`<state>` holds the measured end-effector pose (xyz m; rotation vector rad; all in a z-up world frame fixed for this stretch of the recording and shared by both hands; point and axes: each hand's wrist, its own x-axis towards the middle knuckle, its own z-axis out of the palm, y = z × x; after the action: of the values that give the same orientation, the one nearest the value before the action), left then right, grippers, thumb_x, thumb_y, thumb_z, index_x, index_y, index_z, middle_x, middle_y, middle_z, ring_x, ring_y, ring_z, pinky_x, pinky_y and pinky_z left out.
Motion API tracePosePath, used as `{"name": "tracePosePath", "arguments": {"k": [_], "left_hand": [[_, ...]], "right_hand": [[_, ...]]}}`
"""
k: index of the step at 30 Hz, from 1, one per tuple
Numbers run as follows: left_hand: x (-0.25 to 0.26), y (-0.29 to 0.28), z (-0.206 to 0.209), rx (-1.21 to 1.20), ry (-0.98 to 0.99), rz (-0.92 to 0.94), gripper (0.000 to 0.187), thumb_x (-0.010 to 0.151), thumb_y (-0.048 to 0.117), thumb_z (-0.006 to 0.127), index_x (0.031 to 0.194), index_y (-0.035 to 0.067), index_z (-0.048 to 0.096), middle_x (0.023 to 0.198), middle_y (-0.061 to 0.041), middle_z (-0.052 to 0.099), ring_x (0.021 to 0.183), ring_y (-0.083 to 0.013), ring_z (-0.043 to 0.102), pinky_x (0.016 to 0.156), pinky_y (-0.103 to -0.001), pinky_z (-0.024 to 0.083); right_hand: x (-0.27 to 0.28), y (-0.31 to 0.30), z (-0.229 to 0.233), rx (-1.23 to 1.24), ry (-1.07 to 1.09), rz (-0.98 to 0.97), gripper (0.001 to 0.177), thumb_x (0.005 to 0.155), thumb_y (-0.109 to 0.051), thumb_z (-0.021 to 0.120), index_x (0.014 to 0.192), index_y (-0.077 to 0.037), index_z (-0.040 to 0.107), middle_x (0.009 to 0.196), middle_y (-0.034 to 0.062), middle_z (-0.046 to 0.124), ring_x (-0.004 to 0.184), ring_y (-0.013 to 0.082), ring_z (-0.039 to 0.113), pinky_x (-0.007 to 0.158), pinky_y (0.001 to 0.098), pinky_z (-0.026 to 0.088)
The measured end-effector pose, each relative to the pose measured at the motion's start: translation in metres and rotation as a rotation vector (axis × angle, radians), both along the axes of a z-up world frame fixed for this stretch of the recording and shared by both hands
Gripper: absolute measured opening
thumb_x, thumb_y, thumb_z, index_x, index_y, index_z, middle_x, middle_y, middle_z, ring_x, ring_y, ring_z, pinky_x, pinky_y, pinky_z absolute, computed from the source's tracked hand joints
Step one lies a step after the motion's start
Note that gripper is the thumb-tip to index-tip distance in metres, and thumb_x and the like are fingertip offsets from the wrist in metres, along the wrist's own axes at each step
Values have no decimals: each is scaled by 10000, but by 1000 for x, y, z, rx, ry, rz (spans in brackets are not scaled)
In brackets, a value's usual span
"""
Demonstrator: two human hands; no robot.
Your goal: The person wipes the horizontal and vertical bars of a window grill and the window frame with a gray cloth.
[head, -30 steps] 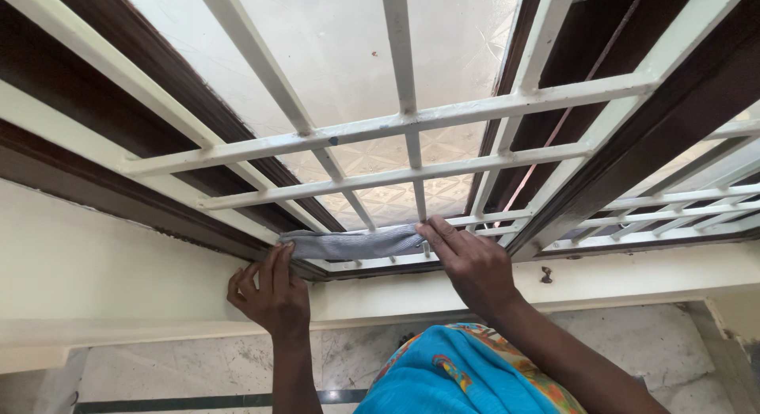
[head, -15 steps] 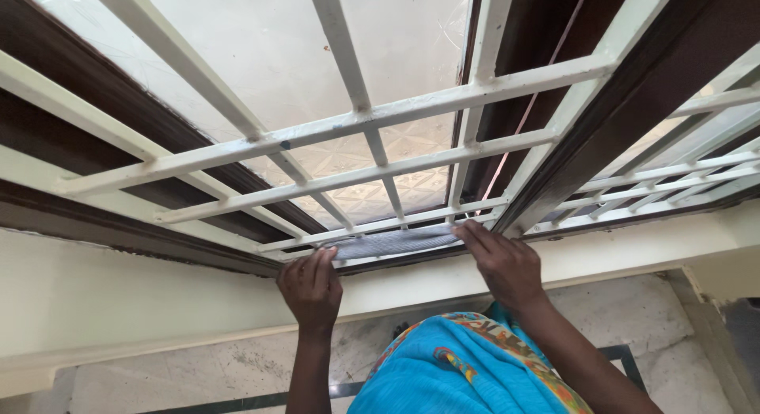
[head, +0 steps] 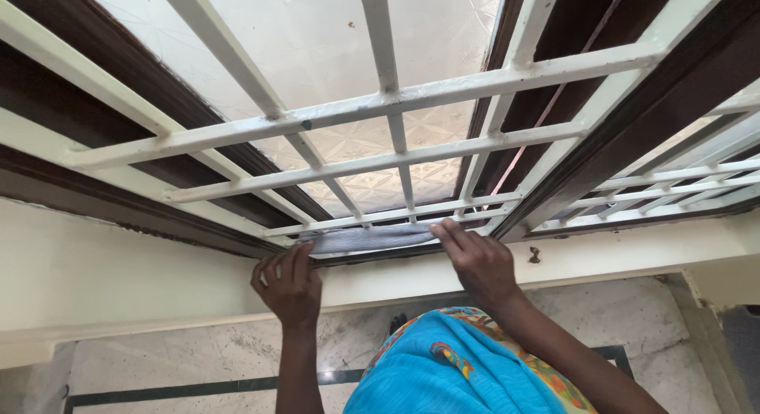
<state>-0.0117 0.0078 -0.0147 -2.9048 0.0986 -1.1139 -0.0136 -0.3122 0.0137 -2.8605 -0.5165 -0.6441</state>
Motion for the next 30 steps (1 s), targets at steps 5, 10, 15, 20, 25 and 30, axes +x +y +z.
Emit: {"name": "tracePosePath", "arguments": {"k": [5, 10, 15, 20, 25, 30], "left_hand": [[-1, 15, -5, -17, -81, 21, 338, 873, 48, 763, 1155, 235, 747, 1181, 89, 705, 1089, -198, 595, 1115, -425, 402], [5, -17, -10, -80, -40, -83, 388, 796, 22, 737, 1144, 192, 744, 1155, 31, 711, 1081, -215, 611, 1107, -447, 413], [13, -58, -7, -149, 29, -316, 361, 876, 28, 734, 1206, 176, 736, 1182, 18, 706, 1105, -195, 612, 1143, -438, 414], [9, -39, 1, -84, 0, -221, 363, 862, 43, 744, 1189, 200, 747, 1163, 58, 712, 1069, -178, 616, 1107, -451, 398], [-2, 6, 0, -28, -53, -62, 324, 860, 36, 759, 1141, 197, 748, 1169, 72, 708, 1092, -191, 620, 1102, -443, 406], [-6, 15, -1, -33, -77, 49, 343, 854, 22, 770, 1133, 222, 763, 1147, 83, 719, 1072, -195, 608, 1099, -424, 421]], "right_hand": [[7, 13, 5, -38, -23, 63, 452, 854, -107, 611, 1294, -176, 690, 1282, 1, 716, 751, 141, 711, 593, 316, 567], [-3, -18, 7, 52, -73, -34, 415, 885, -100, 614, 1269, -228, 699, 1245, -9, 724, 904, 152, 747, 662, 323, 580], [-10, -46, 12, 6, 31, -330, 381, 913, -136, 675, 1264, -278, 721, 1255, -30, 747, 802, 190, 732, 646, 355, 587], [-6, -28, 13, -1, -25, -263, 413, 893, -97, 660, 1265, -271, 712, 1245, -22, 740, 860, 172, 741, 679, 337, 586], [3, 12, 11, 67, -42, -36, 457, 838, -59, 622, 1272, -188, 685, 1247, -11, 720, 960, 161, 751, 693, 327, 582], [9, 26, 12, 61, 48, 11, 433, 848, -86, 618, 1260, -200, 693, 1272, -26, 717, 867, 155, 738, 645, 346, 580]]}}
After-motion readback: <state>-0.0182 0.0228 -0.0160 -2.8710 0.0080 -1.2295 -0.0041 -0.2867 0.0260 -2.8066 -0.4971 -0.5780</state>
